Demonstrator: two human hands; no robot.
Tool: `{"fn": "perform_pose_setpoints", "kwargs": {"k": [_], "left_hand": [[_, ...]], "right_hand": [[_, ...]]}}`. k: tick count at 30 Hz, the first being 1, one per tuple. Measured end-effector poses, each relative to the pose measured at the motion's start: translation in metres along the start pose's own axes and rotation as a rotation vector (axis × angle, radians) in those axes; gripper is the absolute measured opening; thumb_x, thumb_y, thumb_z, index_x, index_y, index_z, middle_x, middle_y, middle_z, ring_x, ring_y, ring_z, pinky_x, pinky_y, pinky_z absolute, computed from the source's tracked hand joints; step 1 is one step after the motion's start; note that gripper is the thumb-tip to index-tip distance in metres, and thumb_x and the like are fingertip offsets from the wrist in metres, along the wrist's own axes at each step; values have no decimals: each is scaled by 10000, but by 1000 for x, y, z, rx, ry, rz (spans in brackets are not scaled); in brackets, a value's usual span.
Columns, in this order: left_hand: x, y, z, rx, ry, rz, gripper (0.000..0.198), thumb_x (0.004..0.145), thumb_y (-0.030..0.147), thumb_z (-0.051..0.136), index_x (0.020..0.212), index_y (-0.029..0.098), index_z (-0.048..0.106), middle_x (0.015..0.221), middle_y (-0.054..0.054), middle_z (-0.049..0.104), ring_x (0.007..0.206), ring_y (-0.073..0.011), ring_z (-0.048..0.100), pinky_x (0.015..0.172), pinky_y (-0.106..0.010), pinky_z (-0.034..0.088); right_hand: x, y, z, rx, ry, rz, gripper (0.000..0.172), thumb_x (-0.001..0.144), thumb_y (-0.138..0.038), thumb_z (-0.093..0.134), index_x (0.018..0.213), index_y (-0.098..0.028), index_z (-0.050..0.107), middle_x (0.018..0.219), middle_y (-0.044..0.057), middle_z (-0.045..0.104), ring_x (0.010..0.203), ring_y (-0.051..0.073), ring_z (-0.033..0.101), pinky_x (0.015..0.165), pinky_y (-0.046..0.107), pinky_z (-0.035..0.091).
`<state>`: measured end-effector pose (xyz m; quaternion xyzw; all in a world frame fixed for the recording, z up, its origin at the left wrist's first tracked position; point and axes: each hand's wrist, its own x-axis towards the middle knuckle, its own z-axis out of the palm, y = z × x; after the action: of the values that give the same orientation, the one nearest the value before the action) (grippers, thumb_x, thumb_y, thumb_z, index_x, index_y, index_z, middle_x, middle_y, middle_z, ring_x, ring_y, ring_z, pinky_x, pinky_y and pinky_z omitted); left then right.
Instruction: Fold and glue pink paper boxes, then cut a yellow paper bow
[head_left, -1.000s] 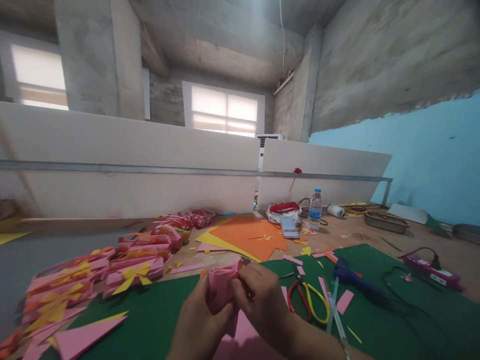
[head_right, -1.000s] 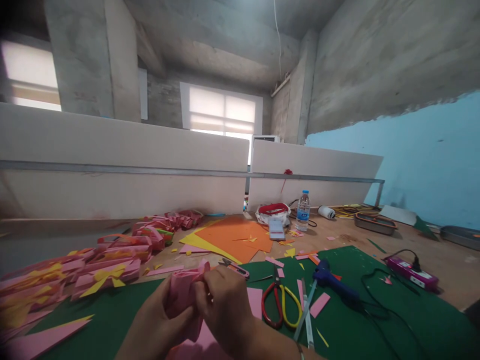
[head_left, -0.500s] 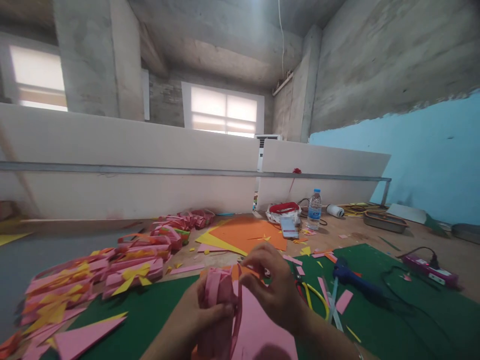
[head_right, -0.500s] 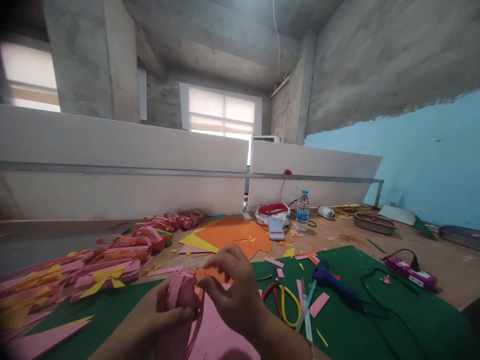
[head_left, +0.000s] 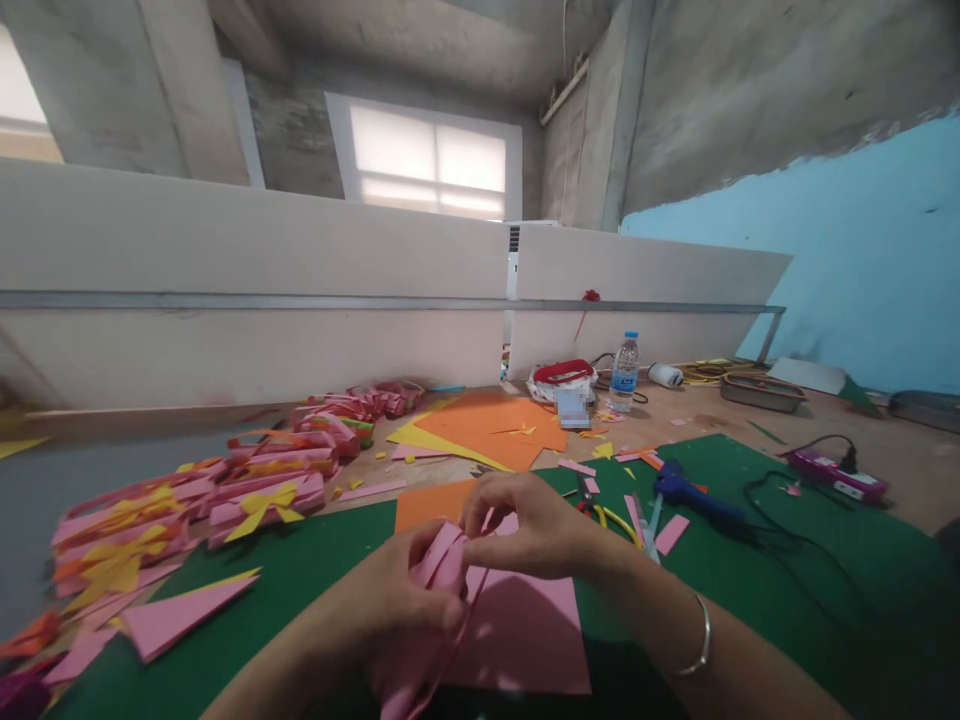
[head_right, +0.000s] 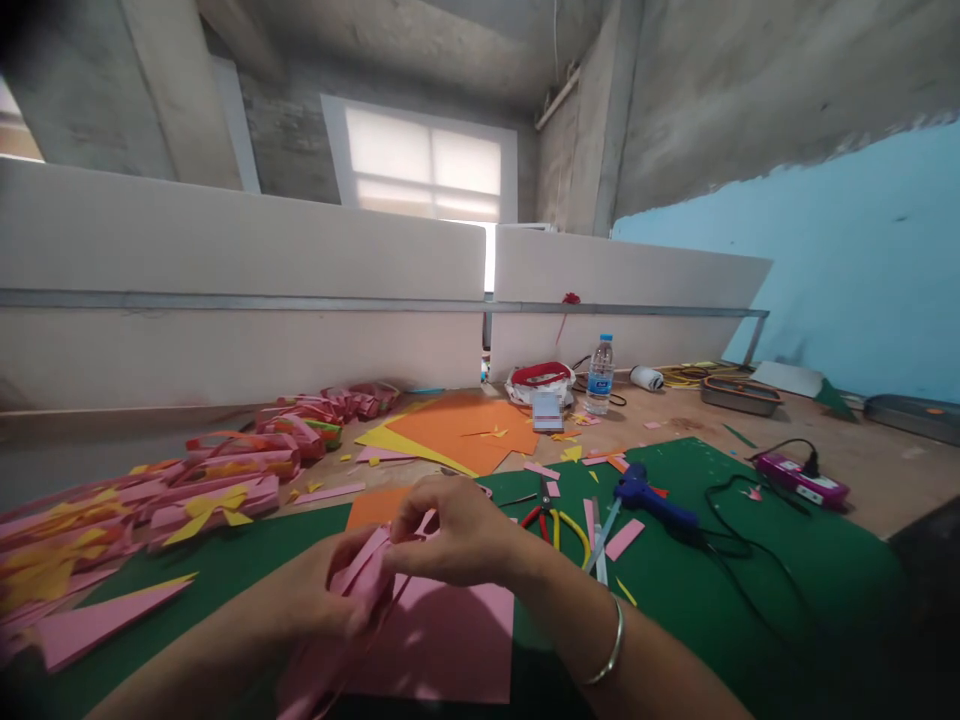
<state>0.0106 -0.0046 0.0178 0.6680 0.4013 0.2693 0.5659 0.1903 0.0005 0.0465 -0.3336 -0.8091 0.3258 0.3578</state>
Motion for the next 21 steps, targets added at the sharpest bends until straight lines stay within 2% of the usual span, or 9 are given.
{"fn": "perform_pose_setpoints", "kwargs": {"k": [3,6,11,14,17,19,21], "left_hand": [[-2,7,-1,91,39,24,527,493,169,698,1007,193,584,895,6,686,885,-232,613,764,-291,472],[-3,10,-1,137,98,45,522,576,222,696,1082,186,572,1002,-20,686,938,-236,616,806,-293,462],[-2,5,-5,26,-24,57,476,669,309,665,1116,167,584,1013,-38,692,914,-235,621,756,-285,461],[-2,2,-5,-12,-23,39,505,667,313,664,1132,142,570,996,-53,690,896,-234,618,733,-281,455],[-3,1,-4,16,9,32,501,662,292,648,1130,132,560,961,-53,690,913,-250,611,738,-297,455],[-3,-1,-3,23,41,44,491,669,278,633,1131,140,541,1007,-65,675,964,-260,601,793,-323,456],[-3,-2,-2,30,75,54,509,662,283,637,1136,150,509,1061,-85,651,985,-266,599,824,-343,459]], "right_hand": [[1,4,0,-16,27,-2,130,615,-31,611,600,-157,583,733,-19,582,669,94,528,630,207,441],[3,8,-2,-7,37,27,129,611,-28,614,601,-154,588,767,-15,586,671,89,525,616,199,428],[3,11,-4,-7,0,69,122,625,-36,615,594,-147,574,790,-1,597,700,100,544,620,203,438],[1,12,-2,-25,-5,83,93,654,-107,647,718,-155,601,910,25,608,815,133,569,687,235,472],[1,15,2,59,-27,122,334,657,-180,692,975,-164,592,1036,59,599,934,171,580,720,260,495],[3,17,4,78,-55,123,313,680,-141,657,989,-164,609,1001,52,624,914,165,597,724,259,496],[4,18,4,83,-50,110,213,698,-99,615,901,-155,650,941,40,649,866,152,610,733,260,494]]}}
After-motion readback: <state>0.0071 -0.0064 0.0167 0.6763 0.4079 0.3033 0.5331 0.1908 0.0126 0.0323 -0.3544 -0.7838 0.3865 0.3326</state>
